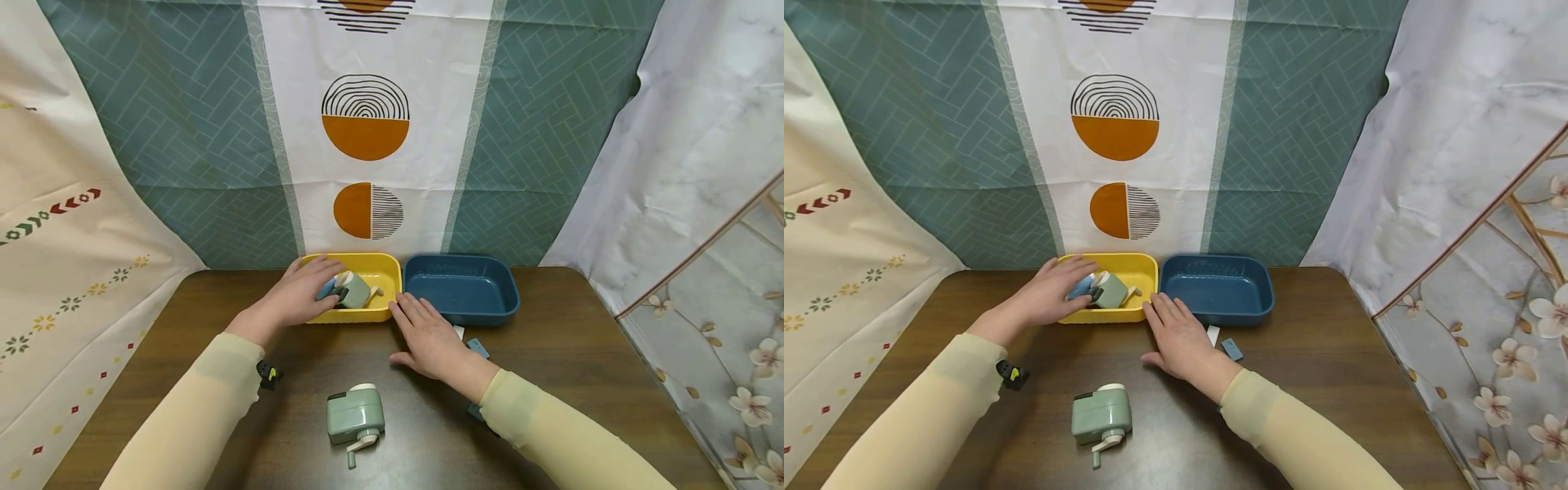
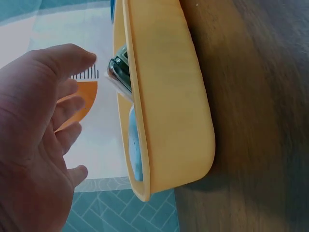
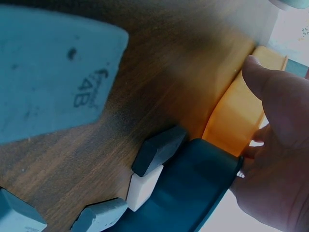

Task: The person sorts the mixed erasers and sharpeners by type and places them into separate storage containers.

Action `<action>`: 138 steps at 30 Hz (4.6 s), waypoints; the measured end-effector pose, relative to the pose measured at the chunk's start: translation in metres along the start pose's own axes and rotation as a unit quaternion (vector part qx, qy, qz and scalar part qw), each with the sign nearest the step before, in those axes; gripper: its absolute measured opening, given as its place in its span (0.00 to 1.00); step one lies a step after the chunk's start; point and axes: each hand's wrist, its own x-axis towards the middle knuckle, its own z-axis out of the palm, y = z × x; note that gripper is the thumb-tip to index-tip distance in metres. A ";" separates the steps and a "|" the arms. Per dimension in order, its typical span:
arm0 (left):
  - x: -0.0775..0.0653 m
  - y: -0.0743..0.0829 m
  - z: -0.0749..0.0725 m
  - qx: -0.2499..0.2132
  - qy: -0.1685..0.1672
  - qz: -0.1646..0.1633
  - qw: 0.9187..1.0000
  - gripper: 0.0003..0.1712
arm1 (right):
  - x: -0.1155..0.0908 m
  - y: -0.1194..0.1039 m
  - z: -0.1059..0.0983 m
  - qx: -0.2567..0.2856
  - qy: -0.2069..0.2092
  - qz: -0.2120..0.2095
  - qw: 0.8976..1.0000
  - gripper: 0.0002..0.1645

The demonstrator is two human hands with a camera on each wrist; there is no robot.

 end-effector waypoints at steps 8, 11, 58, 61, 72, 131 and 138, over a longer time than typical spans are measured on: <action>-0.020 0.001 -0.005 0.008 0.024 0.001 1.000 0.45 | 0.001 -0.001 -0.001 -0.002 -0.002 0.002 1.000 0.61; -0.026 0.003 -0.007 0.011 0.028 0.000 1.000 0.47 | 0.001 -0.001 -0.001 0.000 -0.004 0.002 1.000 0.61; -0.100 0.043 0.009 0.028 0.026 0.083 0.996 0.59 | 0.002 0.000 0.003 -0.008 -0.002 0.003 1.000 0.62; -0.102 0.046 0.011 0.024 0.017 0.081 0.996 0.60 | 0.001 -0.001 0.003 -0.009 -0.004 0.003 1.000 0.62; -0.110 0.055 0.017 0.010 -0.015 0.096 0.995 0.62 | 0.001 -0.002 0.001 -0.009 0.002 0.003 1.000 0.61; -0.127 0.083 0.045 0.002 -0.083 0.139 0.987 0.52 | 0.001 0.002 0.007 -0.015 0.016 -0.006 1.000 0.62; -0.127 0.082 0.046 0.012 -0.079 0.139 0.987 0.48 | 0.001 0.003 0.009 -0.017 0.010 -0.004 1.000 0.62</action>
